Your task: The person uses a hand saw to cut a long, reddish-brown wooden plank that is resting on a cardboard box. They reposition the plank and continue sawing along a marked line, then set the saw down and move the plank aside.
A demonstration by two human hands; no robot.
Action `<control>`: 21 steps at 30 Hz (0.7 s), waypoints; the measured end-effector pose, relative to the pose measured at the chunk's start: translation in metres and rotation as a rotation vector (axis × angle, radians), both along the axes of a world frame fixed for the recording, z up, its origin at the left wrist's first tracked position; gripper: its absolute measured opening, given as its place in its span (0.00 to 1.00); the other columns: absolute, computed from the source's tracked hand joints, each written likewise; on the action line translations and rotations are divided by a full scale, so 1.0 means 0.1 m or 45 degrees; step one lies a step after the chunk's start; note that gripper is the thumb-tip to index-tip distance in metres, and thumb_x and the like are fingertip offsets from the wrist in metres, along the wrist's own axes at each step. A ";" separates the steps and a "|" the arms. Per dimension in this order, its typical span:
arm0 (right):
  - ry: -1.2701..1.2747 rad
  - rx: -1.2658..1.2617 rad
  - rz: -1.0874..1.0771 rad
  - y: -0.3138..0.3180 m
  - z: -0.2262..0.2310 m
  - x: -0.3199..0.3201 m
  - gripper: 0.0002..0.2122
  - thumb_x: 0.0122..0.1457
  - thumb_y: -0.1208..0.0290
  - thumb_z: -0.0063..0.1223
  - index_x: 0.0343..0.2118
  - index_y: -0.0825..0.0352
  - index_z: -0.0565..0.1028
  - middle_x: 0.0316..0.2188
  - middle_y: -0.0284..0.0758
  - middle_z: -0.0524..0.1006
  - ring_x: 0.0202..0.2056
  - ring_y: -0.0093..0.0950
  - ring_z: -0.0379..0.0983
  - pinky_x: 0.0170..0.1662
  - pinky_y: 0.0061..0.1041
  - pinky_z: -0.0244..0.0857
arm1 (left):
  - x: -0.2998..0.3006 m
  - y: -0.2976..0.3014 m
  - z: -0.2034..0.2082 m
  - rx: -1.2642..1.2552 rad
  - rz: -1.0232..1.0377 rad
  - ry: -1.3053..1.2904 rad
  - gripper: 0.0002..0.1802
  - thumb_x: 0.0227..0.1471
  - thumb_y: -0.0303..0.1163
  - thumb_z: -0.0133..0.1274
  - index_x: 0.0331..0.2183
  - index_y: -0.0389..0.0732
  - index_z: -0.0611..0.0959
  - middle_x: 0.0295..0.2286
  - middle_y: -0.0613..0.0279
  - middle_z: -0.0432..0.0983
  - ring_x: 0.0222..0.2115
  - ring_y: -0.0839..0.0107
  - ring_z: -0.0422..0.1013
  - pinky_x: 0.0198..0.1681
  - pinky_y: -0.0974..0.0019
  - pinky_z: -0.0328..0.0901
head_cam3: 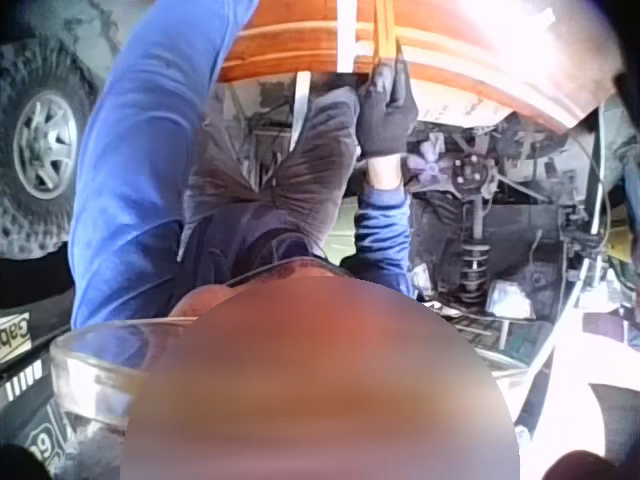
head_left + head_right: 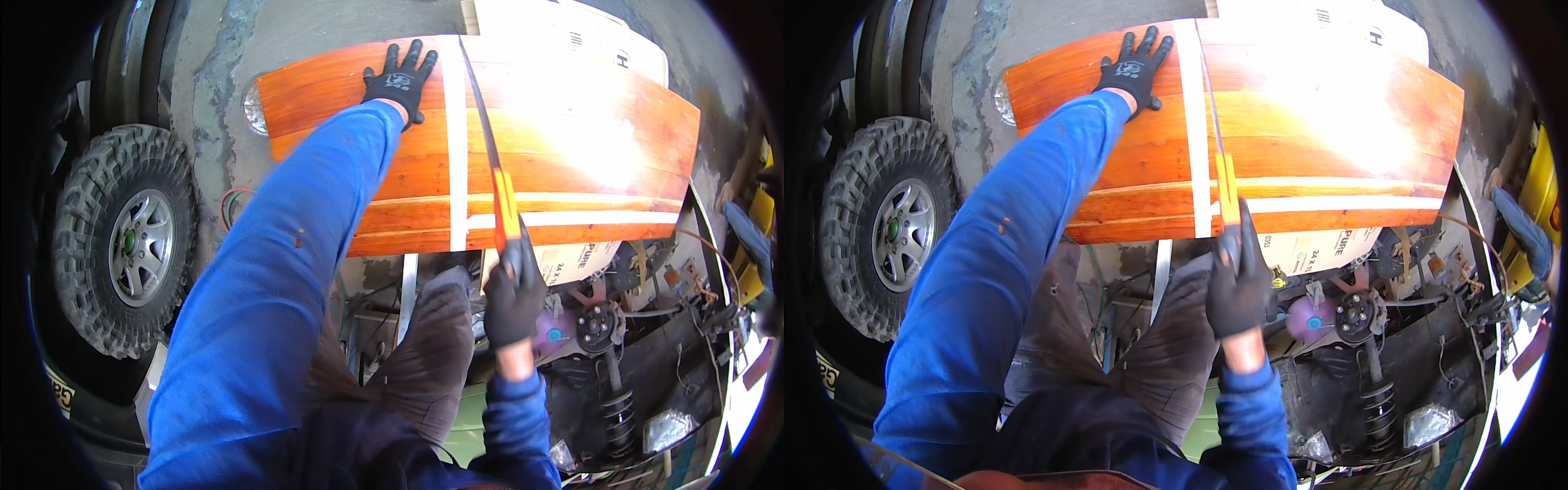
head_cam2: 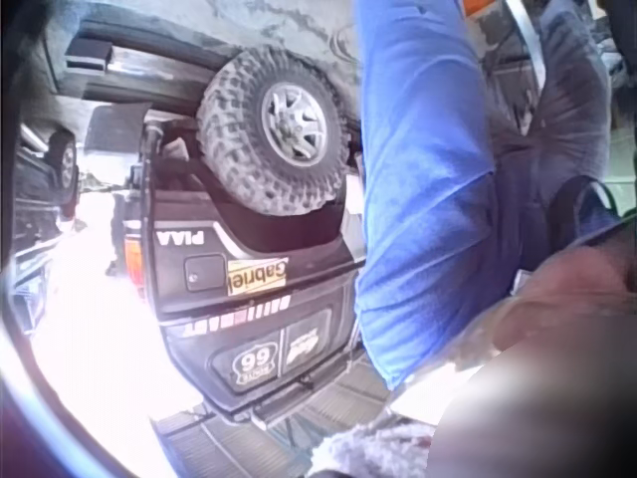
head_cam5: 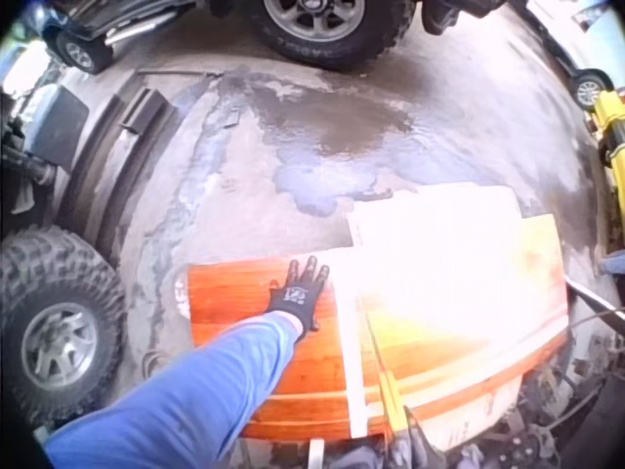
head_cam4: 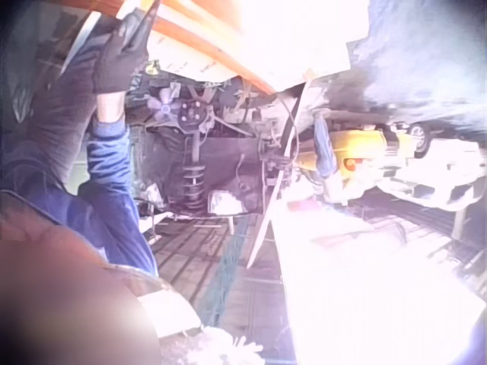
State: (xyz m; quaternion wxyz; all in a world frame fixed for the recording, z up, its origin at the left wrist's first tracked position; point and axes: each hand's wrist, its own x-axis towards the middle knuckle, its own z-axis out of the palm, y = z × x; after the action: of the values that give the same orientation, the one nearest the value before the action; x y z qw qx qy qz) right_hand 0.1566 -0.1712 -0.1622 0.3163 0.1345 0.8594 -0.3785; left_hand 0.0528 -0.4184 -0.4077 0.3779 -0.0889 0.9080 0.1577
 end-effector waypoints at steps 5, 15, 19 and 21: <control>-0.051 0.138 -0.014 -0.29 -0.39 -0.48 0.24 0.73 0.63 0.49 0.66 0.73 0.72 0.34 0.50 0.82 0.35 0.28 0.79 0.42 0.30 0.73 | 0.02 -0.02 -0.05 0.030 0.023 0.069 0.69 0.47 0.41 0.77 0.75 0.72 0.47 0.77 0.76 0.32 0.77 0.55 0.34 0.70 0.22 0.50; -0.052 -0.072 -0.052 -0.06 0.02 -0.03 0.26 0.72 0.65 0.49 0.70 0.69 0.67 0.41 0.52 0.83 0.40 0.35 0.84 0.46 0.32 0.74 | 0.01 -0.03 -0.01 -0.038 0.006 0.054 0.70 0.44 0.43 0.78 0.75 0.71 0.47 0.77 0.75 0.33 0.77 0.55 0.34 0.70 0.23 0.51; -0.033 0.121 0.032 -0.26 -0.34 -0.42 0.24 0.72 0.65 0.49 0.68 0.68 0.70 0.42 0.57 0.82 0.37 0.44 0.83 0.43 0.34 0.74 | -0.01 -0.04 -0.09 -0.030 -0.009 0.042 0.71 0.44 0.43 0.78 0.75 0.72 0.46 0.77 0.75 0.32 0.77 0.53 0.35 0.70 0.22 0.51; 0.240 -0.088 0.102 -0.50 -1.03 -0.74 0.25 0.72 0.60 0.50 0.66 0.68 0.71 0.44 0.60 0.81 0.44 0.57 0.80 0.48 0.43 0.73 | 0.03 -0.03 -0.07 -0.008 -0.024 0.030 0.71 0.43 0.43 0.79 0.75 0.71 0.47 0.77 0.74 0.33 0.77 0.53 0.35 0.69 0.21 0.51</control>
State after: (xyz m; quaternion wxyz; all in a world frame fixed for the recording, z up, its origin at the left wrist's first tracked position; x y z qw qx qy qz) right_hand 0.0824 -0.2213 -0.2651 0.2535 0.0531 0.8764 -0.4060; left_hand 0.0562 -0.4213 -0.4144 0.3683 -0.0797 0.9136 0.1524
